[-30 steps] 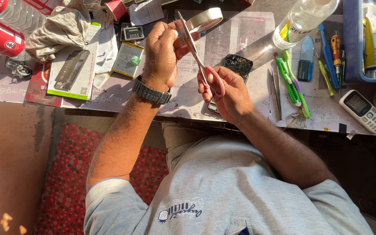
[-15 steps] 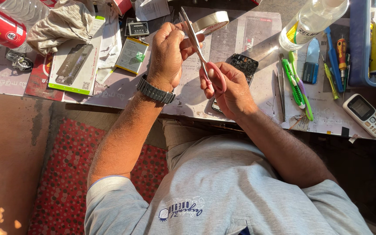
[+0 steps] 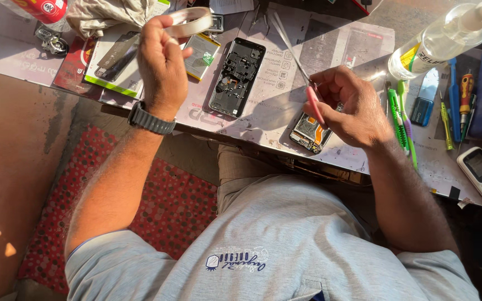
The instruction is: The person disassembles a smartphone, removes the motherboard, and uses tweezers to adjust small components on the board. They then apply adhesive tape to secure internal parts before continuing the repair.
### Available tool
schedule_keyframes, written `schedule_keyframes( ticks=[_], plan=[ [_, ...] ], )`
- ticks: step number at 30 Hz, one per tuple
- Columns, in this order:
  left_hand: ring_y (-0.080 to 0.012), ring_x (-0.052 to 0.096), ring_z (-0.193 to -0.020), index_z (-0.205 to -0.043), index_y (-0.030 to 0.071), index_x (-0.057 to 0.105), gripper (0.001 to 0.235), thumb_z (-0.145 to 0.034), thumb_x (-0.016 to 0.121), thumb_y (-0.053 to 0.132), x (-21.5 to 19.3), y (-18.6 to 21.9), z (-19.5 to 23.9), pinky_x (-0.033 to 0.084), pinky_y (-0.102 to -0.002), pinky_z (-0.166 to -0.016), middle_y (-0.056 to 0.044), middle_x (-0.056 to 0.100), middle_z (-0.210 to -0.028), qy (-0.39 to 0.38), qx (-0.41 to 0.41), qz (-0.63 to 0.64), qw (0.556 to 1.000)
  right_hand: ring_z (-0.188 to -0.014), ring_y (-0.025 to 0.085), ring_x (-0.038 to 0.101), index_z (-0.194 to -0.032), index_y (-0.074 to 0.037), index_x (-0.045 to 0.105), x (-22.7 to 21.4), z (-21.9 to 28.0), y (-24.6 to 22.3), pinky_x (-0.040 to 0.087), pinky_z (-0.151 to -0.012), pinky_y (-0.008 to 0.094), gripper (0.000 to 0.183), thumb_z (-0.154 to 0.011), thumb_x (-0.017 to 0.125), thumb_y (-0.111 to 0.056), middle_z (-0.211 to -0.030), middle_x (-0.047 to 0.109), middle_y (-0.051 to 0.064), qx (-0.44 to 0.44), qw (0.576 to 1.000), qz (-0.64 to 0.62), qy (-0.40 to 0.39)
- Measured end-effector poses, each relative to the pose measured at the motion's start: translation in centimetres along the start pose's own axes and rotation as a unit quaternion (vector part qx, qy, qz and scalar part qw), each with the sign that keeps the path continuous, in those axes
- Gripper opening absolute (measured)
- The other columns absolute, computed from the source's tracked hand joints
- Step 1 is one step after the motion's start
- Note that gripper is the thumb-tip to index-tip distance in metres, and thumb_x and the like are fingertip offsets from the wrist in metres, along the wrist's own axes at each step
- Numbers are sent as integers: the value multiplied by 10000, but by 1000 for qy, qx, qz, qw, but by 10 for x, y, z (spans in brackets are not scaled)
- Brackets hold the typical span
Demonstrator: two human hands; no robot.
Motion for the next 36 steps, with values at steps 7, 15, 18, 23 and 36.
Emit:
schedule_keyframes(
  ticks=[7, 15, 18, 23, 36],
  plan=[
    [-338, 614, -1115, -971, -2, 440, 135, -956, 530, -102, -43, -64, 30, 534, -449, -999, -218, 551, -1363, -6, 191, -196, 962, -678, 202, 711, -985, 20, 732, 33, -72, -26, 555, -576, 338, 194, -995, 811, -157, -817, 726, 111, -245, 930, 274, -13],
    [-260, 644, -892, -907, -8, 518, 107, -959, 600, -54, -75, -63, 35, 541, -385, -784, -206, 555, -1407, -29, 134, -212, 967, -594, 215, 707, -950, 2, 747, 139, -199, 8, 554, -477, 309, 168, -997, 759, -158, -739, 718, 134, -327, 879, 346, -5],
    [-191, 573, -697, -857, -5, 511, 142, -949, 617, -22, -84, -37, 35, 529, -353, -647, -170, 568, -1335, -25, 39, -101, 994, -482, 233, 651, -952, 7, 736, 165, -216, 13, 499, -401, 351, 204, -1005, 774, -185, -642, 687, 141, -326, 830, 451, 17],
    [-180, 597, -760, -965, 31, 582, 93, -1000, 560, 114, -59, 6, 48, 534, -351, -677, -168, 601, -1158, -68, -215, 391, 893, -747, 188, 703, -999, -33, 710, 136, -164, -9, 556, -623, 316, 115, -959, 813, -64, -895, 726, 94, -425, 859, 275, 75],
    [-201, 622, -1140, -1198, 38, 530, 213, -1041, 490, 178, 81, 89, 73, 504, -394, -1067, -103, 591, -1286, -283, -356, 598, 660, -815, 211, 589, -1035, -59, 617, 32, -20, -28, 456, -671, 361, 411, -916, 988, -188, -976, 592, 98, -483, 828, 251, 137]
  ],
)
Point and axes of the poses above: each hand's wrist, its own z-axis away from the middle knuckle, its own x-axis out of the palm, y = z × x, the point moved 1 cm from there along -z, towards the middle knuckle
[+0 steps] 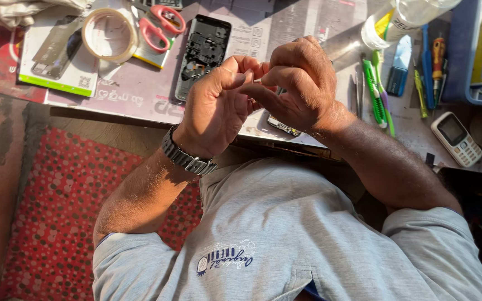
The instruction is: The person disassembles a smartphone, removes the motherboard, and uses tweezers to adjust small components on the board. They then apply adhesive tape to secure internal parts before continuing the repair.
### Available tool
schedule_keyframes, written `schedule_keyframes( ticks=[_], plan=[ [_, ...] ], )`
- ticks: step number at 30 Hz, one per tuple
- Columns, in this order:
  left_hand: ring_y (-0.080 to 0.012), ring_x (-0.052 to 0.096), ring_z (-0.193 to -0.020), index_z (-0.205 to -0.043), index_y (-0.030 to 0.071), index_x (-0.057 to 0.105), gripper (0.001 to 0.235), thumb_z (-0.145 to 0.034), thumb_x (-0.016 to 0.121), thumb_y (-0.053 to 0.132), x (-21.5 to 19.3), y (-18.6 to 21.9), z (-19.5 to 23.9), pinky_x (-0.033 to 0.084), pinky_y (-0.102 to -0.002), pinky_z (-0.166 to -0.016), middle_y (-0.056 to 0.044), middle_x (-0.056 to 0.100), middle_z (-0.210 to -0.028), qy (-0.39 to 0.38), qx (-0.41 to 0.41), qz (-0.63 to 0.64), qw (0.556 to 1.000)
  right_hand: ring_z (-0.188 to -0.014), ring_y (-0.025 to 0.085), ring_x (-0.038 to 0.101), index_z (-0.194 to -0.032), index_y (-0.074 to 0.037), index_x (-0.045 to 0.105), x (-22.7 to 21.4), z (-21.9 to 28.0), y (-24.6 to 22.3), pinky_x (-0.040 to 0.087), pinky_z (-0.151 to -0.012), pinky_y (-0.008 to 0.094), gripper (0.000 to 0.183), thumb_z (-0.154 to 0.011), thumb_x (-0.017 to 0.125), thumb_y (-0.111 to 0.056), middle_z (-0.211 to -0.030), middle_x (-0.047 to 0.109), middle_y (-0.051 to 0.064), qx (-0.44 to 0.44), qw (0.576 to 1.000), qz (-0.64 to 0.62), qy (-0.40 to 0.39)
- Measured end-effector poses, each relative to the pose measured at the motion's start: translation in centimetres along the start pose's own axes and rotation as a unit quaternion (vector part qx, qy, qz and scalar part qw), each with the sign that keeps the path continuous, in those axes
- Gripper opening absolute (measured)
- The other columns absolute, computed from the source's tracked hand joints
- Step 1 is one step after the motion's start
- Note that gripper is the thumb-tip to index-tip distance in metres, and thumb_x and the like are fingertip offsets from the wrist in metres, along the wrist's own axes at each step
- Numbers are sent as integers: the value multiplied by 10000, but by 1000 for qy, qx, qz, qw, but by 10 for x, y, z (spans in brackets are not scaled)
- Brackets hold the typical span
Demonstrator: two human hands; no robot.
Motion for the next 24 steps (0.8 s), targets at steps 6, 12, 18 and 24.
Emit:
schedule_keyframes(
  ticks=[6, 12, 18, 24],
  plan=[
    [-155, 579, -1181, -1244, 61, 528, 217, -1086, 470, 198, 18, -20, -16, 457, -390, -1115, -28, 563, -1267, -43, -6, -92, 995, -888, 213, 636, -1153, -62, 656, -35, 22, 3, 468, -712, 363, 306, -995, 919, -66, -1068, 630, 87, 3, 999, 38, -13],
    [-176, 578, -1142, -1214, 52, 541, 208, -1067, 466, 179, 23, -36, -31, 444, -406, -1082, -51, 576, -1232, -27, -42, -69, 996, -873, 229, 638, -1148, -38, 722, -54, 38, 5, 490, -752, 378, 262, -953, 896, -43, -1073, 655, 94, 26, 999, 33, 6],
    [-166, 564, -1131, -1187, 74, 543, 194, -1028, 470, 157, 25, -43, -39, 438, -391, -1043, -44, 583, -1239, -12, -50, -85, 995, -861, 212, 633, -1133, -46, 731, -63, 43, 5, 483, -754, 371, 268, -945, 910, -112, -1071, 656, 98, 44, 999, 29, -5],
    [-152, 558, -1123, -1224, 86, 551, 249, -1013, 506, 208, 29, -45, -47, 426, -369, -1047, -33, 579, -1234, -15, -61, -84, 995, -921, 235, 643, -1106, -33, 708, -65, 49, 8, 512, -791, 371, 201, -975, 860, -34, -1087, 643, 110, 75, 997, 11, 7]
  ],
)
Point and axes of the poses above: each hand's wrist, its own z-axis away from the middle knuckle, its own x-axis out of the palm, y = z × x, the point moved 1 cm from there along -z, towards the middle knuckle
